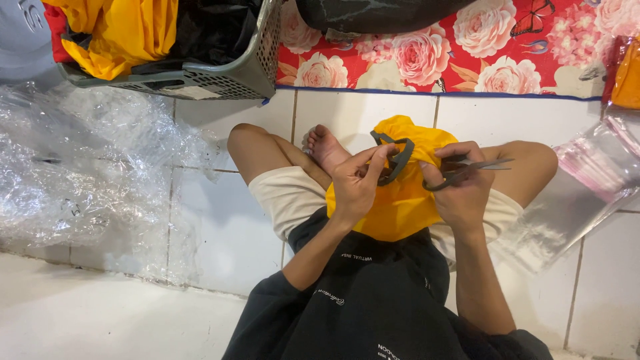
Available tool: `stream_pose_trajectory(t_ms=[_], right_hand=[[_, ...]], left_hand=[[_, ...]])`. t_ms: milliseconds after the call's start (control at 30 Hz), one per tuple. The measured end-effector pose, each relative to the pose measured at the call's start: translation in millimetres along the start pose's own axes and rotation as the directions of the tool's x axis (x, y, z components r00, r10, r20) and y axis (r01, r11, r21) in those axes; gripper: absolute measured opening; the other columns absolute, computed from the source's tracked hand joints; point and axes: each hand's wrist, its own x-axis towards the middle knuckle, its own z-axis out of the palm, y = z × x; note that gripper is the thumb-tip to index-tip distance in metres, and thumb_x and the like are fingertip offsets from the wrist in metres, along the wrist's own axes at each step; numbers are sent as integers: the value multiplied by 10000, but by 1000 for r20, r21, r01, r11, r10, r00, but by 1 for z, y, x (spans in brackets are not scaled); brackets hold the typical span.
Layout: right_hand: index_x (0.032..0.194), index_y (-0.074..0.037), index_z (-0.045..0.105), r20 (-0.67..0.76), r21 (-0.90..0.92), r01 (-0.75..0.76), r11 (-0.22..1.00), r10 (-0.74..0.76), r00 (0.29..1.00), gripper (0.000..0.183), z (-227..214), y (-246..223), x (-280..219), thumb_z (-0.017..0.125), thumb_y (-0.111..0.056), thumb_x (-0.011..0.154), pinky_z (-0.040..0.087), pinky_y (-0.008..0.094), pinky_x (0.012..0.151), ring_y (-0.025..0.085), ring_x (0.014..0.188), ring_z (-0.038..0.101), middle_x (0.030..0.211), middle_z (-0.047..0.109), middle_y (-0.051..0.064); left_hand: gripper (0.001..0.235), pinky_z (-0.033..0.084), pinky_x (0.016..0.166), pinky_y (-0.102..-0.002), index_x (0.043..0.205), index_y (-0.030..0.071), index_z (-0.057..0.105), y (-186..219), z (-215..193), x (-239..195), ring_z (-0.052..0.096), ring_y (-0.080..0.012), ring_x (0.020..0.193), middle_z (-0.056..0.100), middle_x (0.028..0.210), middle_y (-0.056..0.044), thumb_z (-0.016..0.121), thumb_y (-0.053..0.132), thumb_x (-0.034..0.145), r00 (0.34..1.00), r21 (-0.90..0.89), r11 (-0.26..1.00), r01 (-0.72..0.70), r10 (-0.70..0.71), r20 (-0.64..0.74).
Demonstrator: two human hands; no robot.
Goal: The person sits cross-legged on the floor and uses scissors to cut the drawstring and edges of a yellow fabric bag. They repeatedly trim the bag's opening and remove excess material, then briefly handle a black plastic object at the end.
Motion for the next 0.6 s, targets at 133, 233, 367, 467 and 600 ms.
stream_pose_trajectory(t_ms=[133, 233, 367, 467, 600], right_hand=[[1012, -21, 611, -12, 0, -3, 1000, 3, 1000, 304, 3, -13, 0, 874, -113, 890, 581, 320, 793, 234, 878, 679, 925, 636, 126], [1014, -26, 611, -9, -20, -11, 1000, 11, 1000, 314, 1, -7, -4, 880, -132, 889, 565, 314, 818, 209, 925, 666, 940, 637, 102], [1026, -56, 630, -4, -63, -6, 998, 6, 1000, 315, 2, -7, -3, 879, -183, 883, 572, 370, 858, 264, 974, 666, 987, 647, 119], [1008, -38, 625, 13, -46, 34, 998, -33, 999, 283, 1, -9, 0, 868, -121, 888, 576, 359, 854, 260, 952, 677, 972, 650, 125], [987, -18, 625, 66, -24, 53, 998, -51, 996, 280, -2, -10, 4, 878, -76, 880, 578, 362, 854, 256, 947, 690, 951, 659, 132]], left_hand=[[111, 480, 557, -180, 1048, 96, 821, -12, -1, -2, 513, -19, 573, 699, 628, -100, 744, 124, 974, 1000, -16, 1000, -12, 12, -16], [125, 553, 579, -196, 1028, 123, 831, -17, -1, 1, 667, -90, 651, 774, 792, -112, 818, 117, 905, 999, -54, 998, 32, -33, -21], [132, 580, 612, -191, 1004, 145, 823, -13, -4, 6, 712, -103, 750, 786, 865, -68, 845, 141, 874, 987, -26, 994, 107, -103, 122], [119, 589, 624, -209, 998, 126, 816, -12, -7, 9, 711, -104, 779, 783, 869, -76, 837, 150, 884, 978, -8, 992, 128, -125, 165], [112, 596, 571, -230, 978, 64, 786, -18, -10, 11, 691, -112, 672, 733, 771, -82, 785, 162, 925, 969, 45, 992, 118, -125, 212]])
